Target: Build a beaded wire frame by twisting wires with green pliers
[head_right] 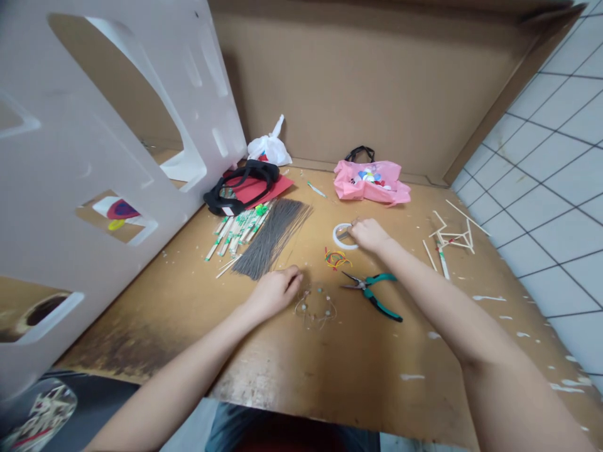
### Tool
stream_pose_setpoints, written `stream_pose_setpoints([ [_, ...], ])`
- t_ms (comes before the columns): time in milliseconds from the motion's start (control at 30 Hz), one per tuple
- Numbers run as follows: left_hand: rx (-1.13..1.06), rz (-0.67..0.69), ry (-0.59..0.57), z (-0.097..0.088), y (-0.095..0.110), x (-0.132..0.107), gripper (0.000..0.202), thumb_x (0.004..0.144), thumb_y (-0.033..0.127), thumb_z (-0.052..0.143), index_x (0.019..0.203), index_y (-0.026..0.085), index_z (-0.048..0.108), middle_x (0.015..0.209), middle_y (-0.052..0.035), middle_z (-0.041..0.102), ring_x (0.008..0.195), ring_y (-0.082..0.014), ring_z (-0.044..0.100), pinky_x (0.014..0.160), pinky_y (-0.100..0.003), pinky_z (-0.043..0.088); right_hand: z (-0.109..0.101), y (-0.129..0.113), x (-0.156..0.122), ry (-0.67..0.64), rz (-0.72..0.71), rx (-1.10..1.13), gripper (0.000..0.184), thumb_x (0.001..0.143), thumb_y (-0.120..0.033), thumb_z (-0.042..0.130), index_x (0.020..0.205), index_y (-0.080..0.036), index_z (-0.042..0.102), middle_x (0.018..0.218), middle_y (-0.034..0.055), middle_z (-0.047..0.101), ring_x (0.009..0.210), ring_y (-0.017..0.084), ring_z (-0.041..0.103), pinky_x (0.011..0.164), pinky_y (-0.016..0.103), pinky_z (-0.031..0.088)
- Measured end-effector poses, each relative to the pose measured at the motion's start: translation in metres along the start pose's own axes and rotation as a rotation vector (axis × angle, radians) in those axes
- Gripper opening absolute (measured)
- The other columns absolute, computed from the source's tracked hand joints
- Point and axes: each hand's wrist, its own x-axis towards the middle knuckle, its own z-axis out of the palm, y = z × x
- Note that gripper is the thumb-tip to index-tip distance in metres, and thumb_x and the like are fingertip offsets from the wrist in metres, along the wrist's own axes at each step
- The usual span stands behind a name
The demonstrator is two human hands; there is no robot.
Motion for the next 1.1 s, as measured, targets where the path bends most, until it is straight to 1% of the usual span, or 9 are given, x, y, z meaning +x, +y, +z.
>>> stream_pose_setpoints([
  [167,-0.002,-0.025,0.031,0.0,-0.008,0.004,0.031,0.095,0.032,0.029,0.092,0.021,0.057,0.084,-0.0067,0.07,0.078,-0.0203,0.067,0.066,-0.027,0.043,0.008,-0.002,0.014,-0.047,-0.078,-0.044,0.024,0.089,-0.011,0.044,0.09,-0.007,0.067,0.09,0.0185,0.069,0.085,0.022,0.061,0.068,0.031,0.034],
  [267,-0.01,-0.032,0.03,0.0,-0.011,0.005,0.031,0.095,0.033,0.029,0.092,0.02,0.057,0.084,-0.0065,0.069,0.078,-0.0195,0.066,0.066,-0.026,0.042,0.004,-0.001,0.014,-0.057,-0.115,-0.071,0.025,0.09,-0.008,0.042,0.09,-0.006,0.067,0.091,0.0196,0.068,0.085,0.022,0.061,0.069,0.031,0.034],
  [433,-0.032,-0.024,0.027,0.002,-0.011,0.006,0.031,0.095,0.033,0.029,0.092,0.02,0.057,0.085,-0.0059,0.069,0.078,-0.019,0.066,0.065,-0.026,0.04,-0.001,0.003,0.011,-0.071,-0.173,-0.105,0.025,0.091,-0.01,0.041,0.093,-0.006,0.066,0.093,0.0191,0.068,0.088,0.021,0.06,0.071,0.03,0.035],
  [633,-0.036,-0.014,0.025,0.005,-0.011,0.008,0.029,0.094,0.032,0.031,0.09,0.02,0.057,0.088,-0.0061,0.07,0.081,-0.0195,0.066,0.066,-0.026,0.04,0.002,0.008,0.014,-0.087,-0.185,-0.137,0.024,0.09,-0.01,0.042,0.095,-0.007,0.065,0.095,0.0186,0.067,0.089,0.021,0.062,0.071,0.03,0.039],
  [733,-0.031,-0.01,0.02,0.007,-0.011,0.009,0.028,0.094,0.032,0.031,0.09,0.021,0.057,0.088,-0.0057,0.07,0.081,-0.0198,0.066,0.065,-0.026,0.04,0.007,0.008,0.016,-0.098,-0.178,-0.148,0.022,0.091,-0.013,0.043,0.094,-0.008,0.064,0.094,0.0147,0.067,0.089,0.02,0.062,0.074,0.031,0.042],
  [833,-0.027,0.003,0.018,0.008,-0.012,0.009,0.027,0.094,0.032,0.032,0.089,0.021,0.056,0.087,-0.0051,0.07,0.08,-0.0196,0.066,0.064,-0.026,0.039,0.012,0.008,0.019,-0.11,-0.171,-0.153,0.02,0.092,-0.024,0.048,0.095,-0.011,0.063,0.095,0.0073,0.066,0.088,0.018,0.061,0.079,0.034,0.045],
  [867,-0.027,0.008,0.019,0.008,-0.012,0.008,0.027,0.094,0.031,0.032,0.088,0.021,0.056,0.087,-0.005,0.07,0.08,-0.0195,0.066,0.064,-0.026,0.039,0.014,0.009,0.019,-0.111,-0.17,-0.15,0.02,0.092,-0.025,0.049,0.097,-0.011,0.063,0.095,0.0066,0.066,0.088,0.018,0.061,0.08,0.035,0.045],
  [1033,-0.03,0.023,0.018,0.007,-0.012,0.008,0.026,0.094,0.031,0.034,0.087,0.021,0.056,0.085,-0.0044,0.07,0.079,-0.0192,0.066,0.063,-0.025,0.039,0.019,0.012,0.02,-0.1,-0.189,-0.099,0.028,0.093,-0.014,0.039,0.11,-0.011,0.06,0.098,0.0158,0.066,0.093,0.021,0.061,0.077,0.031,0.041],
  [1100,-0.032,0.026,0.021,0.007,-0.011,0.008,0.025,0.093,0.032,0.034,0.087,0.021,0.056,0.084,-0.0044,0.07,0.079,-0.0193,0.066,0.063,-0.025,0.039,0.02,0.012,0.02,-0.099,-0.193,-0.076,0.03,0.093,-0.014,0.038,0.117,-0.012,0.058,0.1,0.0164,0.065,0.094,0.021,0.06,0.077,0.03,0.041],
])
